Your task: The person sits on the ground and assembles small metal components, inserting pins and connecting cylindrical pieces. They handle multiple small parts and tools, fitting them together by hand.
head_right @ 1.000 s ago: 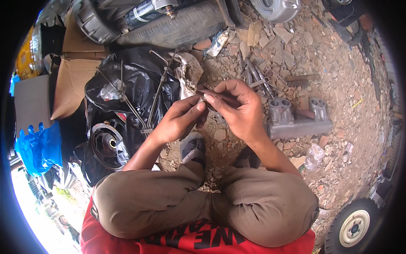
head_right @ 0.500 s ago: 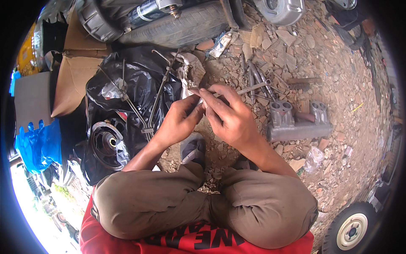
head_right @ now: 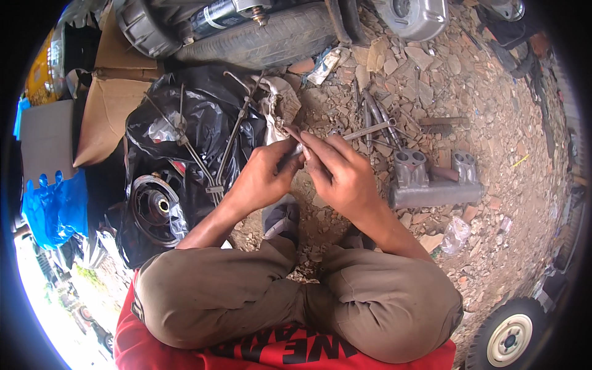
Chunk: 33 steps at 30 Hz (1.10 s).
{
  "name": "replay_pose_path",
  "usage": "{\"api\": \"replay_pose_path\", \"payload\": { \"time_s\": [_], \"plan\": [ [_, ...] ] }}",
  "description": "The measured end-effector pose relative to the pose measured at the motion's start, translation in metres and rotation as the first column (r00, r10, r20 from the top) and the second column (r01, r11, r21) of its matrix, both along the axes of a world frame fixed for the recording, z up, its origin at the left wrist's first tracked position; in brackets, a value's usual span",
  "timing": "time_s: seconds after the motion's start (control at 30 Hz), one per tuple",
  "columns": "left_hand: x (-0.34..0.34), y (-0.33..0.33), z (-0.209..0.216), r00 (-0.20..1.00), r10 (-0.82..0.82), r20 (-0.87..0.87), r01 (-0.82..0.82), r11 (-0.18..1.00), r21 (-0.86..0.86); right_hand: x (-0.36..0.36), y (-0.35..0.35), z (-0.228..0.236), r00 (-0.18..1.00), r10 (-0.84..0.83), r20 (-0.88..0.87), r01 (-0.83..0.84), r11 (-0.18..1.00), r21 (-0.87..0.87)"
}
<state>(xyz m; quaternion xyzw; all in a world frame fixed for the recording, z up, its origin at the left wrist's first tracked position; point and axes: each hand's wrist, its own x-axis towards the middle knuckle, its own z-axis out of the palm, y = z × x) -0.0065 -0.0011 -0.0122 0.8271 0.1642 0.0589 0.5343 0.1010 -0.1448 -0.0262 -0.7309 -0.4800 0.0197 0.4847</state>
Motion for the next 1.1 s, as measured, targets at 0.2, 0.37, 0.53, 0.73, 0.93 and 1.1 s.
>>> {"api": "replay_pose_path", "payload": {
  "time_s": [0.2,0.37,0.53,0.73,0.93,1.1],
  "plan": [
    [-0.002,-0.002,-0.007,0.999,-0.012,0.034,0.011,1.0,0.029,-0.002,0.004,-0.002,0.999,-0.013,-0.029,0.012,1.0,-0.014],
    [-0.004,0.0,-0.009,1.0,-0.009,0.019,0.009,0.999,0.036,-0.001,0.003,-0.011,1.0,0.017,0.022,-0.016,0.999,-0.034],
    [-0.006,-0.001,-0.012,0.998,-0.066,-0.014,0.066,0.998,0.013,-0.003,0.0,-0.014,1.0,0.007,-0.011,-0.007,0.998,-0.057],
    [-0.004,0.003,-0.013,0.999,0.037,0.028,-0.039,0.997,0.07,-0.004,0.001,0.0,0.997,-0.002,-0.075,-0.007,0.992,-0.126],
    [-0.004,0.001,-0.015,0.999,-0.013,-0.043,0.022,0.978,0.205,-0.001,0.009,-0.012,0.994,-0.039,-0.105,0.037,0.999,-0.02],
    [-0.004,0.006,-0.014,0.999,0.038,-0.018,-0.033,0.978,0.208,-0.006,0.006,-0.011,0.994,-0.04,-0.106,0.035,0.998,-0.054]
  ]
}}
